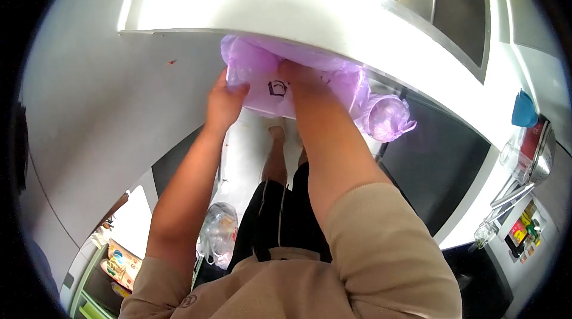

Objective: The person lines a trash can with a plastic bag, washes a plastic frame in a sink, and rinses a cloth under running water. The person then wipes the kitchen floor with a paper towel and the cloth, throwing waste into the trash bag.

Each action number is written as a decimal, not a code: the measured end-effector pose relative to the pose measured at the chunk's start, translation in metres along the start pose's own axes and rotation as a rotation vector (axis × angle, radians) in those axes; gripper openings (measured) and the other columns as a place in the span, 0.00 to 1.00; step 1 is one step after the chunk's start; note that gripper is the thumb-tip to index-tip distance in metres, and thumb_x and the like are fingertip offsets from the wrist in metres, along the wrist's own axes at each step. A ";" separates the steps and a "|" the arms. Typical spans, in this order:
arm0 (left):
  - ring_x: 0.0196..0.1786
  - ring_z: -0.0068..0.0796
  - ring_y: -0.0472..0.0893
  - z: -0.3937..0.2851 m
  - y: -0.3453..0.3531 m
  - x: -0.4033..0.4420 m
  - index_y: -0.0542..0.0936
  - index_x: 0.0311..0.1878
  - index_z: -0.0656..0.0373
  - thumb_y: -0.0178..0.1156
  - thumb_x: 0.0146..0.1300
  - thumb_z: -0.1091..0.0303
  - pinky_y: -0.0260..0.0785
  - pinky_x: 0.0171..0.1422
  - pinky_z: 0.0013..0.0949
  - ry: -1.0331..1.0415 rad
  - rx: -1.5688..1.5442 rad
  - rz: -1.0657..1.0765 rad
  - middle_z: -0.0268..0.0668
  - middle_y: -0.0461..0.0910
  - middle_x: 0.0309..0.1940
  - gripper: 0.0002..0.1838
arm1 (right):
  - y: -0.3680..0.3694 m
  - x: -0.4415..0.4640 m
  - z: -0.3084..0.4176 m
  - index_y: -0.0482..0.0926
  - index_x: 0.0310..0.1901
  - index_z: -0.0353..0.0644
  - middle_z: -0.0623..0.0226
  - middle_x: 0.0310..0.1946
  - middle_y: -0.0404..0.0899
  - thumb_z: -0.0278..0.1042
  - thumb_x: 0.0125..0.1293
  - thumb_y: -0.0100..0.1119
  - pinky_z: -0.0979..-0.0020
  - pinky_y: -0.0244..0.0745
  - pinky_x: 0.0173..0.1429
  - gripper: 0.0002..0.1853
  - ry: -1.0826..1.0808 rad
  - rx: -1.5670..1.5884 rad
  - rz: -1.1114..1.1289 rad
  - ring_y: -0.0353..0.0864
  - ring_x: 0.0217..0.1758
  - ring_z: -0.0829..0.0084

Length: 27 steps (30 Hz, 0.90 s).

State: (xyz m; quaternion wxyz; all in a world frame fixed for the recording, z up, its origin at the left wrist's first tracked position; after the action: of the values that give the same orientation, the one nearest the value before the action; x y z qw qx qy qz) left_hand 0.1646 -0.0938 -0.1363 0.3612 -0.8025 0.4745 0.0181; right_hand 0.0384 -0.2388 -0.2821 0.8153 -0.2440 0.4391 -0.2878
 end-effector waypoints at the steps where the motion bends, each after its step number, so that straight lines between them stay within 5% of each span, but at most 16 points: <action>1: 0.55 0.50 0.79 -0.001 -0.001 -0.001 0.68 0.66 0.61 0.63 0.56 0.69 0.70 0.60 0.41 0.022 0.048 -0.016 0.55 0.77 0.54 0.32 | 0.002 0.003 0.000 0.76 0.59 0.40 0.52 0.62 0.72 0.41 0.68 0.49 0.61 0.64 0.69 0.22 -0.011 -0.010 0.016 0.70 0.66 0.59; 5: 0.56 0.56 0.76 -0.007 -0.006 0.000 0.66 0.67 0.62 0.60 0.54 0.74 0.70 0.61 0.45 0.036 0.091 -0.016 0.58 0.75 0.55 0.33 | 0.020 0.003 -0.010 0.74 0.61 0.39 0.53 0.64 0.70 0.44 0.68 0.47 0.62 0.63 0.70 0.24 -0.038 -0.312 0.223 0.71 0.66 0.59; 8: 0.56 0.57 0.76 -0.012 -0.007 0.002 0.65 0.66 0.63 0.59 0.53 0.75 0.70 0.60 0.45 0.105 0.088 -0.077 0.59 0.75 0.55 0.34 | 0.012 -0.037 0.004 0.72 0.62 0.38 0.52 0.63 0.71 0.46 0.68 0.47 0.62 0.62 0.70 0.26 -0.025 -0.308 0.489 0.70 0.66 0.57; 10: 0.56 0.56 0.77 -0.021 -0.010 -0.004 0.64 0.66 0.64 0.60 0.54 0.73 0.69 0.61 0.45 0.059 0.082 -0.077 0.58 0.75 0.56 0.34 | -0.024 -0.091 0.043 0.74 0.59 0.38 0.49 0.62 0.72 0.48 0.68 0.47 0.62 0.62 0.69 0.26 -0.143 -0.224 0.463 0.70 0.66 0.55; 12: 0.56 0.54 0.77 -0.024 -0.013 -0.008 0.63 0.67 0.64 0.61 0.57 0.70 0.69 0.61 0.43 0.048 0.048 -0.086 0.57 0.75 0.56 0.34 | -0.068 -0.144 0.056 0.78 0.53 0.36 0.45 0.54 0.76 0.49 0.66 0.52 0.57 0.69 0.63 0.24 -0.328 -0.137 0.006 0.75 0.58 0.49; 14: 0.56 0.51 0.78 -0.008 -0.008 -0.010 0.62 0.68 0.63 0.61 0.61 0.65 0.68 0.62 0.41 0.071 -0.011 -0.092 0.54 0.76 0.56 0.33 | -0.112 -0.201 0.064 0.78 0.52 0.38 0.48 0.54 0.76 0.44 0.63 0.58 0.57 0.69 0.59 0.21 -0.349 0.049 -0.178 0.73 0.58 0.50; 17: 0.63 0.46 0.73 0.049 0.020 -0.016 0.56 0.72 0.56 0.54 0.67 0.42 0.67 0.64 0.47 -0.119 -0.499 0.144 0.45 0.69 0.66 0.39 | -0.142 -0.275 0.062 0.78 0.51 0.41 0.54 0.50 0.76 0.35 0.55 0.65 0.58 0.69 0.53 0.21 -0.503 -0.170 -0.467 0.74 0.54 0.54; 20: 0.66 0.41 0.69 0.060 0.022 -0.045 0.54 0.74 0.53 0.42 0.68 0.32 0.62 0.67 0.51 -0.541 -0.802 0.207 0.40 0.64 0.69 0.42 | -0.116 -0.292 0.010 0.78 0.49 0.44 0.59 0.45 0.75 0.29 0.48 0.67 0.59 0.68 0.49 0.22 -0.422 -0.197 -0.545 0.74 0.48 0.58; 27: 0.67 0.39 0.68 0.035 0.038 -0.020 0.61 0.71 0.51 0.29 0.69 0.29 0.58 0.70 0.52 -0.557 -0.934 0.426 0.38 0.67 0.67 0.40 | -0.105 -0.287 -0.019 0.79 0.36 0.41 0.59 0.36 0.77 0.21 0.44 0.62 0.59 0.74 0.46 0.13 -0.495 -0.011 -0.666 0.77 0.41 0.57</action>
State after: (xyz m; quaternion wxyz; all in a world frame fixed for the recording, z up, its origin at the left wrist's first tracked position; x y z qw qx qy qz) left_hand 0.1353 -0.0689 -0.1756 0.0687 -0.7285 0.4542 0.5082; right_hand -0.1332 -0.1208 -0.0577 0.7573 -0.4388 0.1286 -0.4662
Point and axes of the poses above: each hand's wrist, its own x-axis towards the middle knuckle, its own y-axis out of the palm, z = x × y, the point moved 9 cm from there along x, towards the middle knuckle
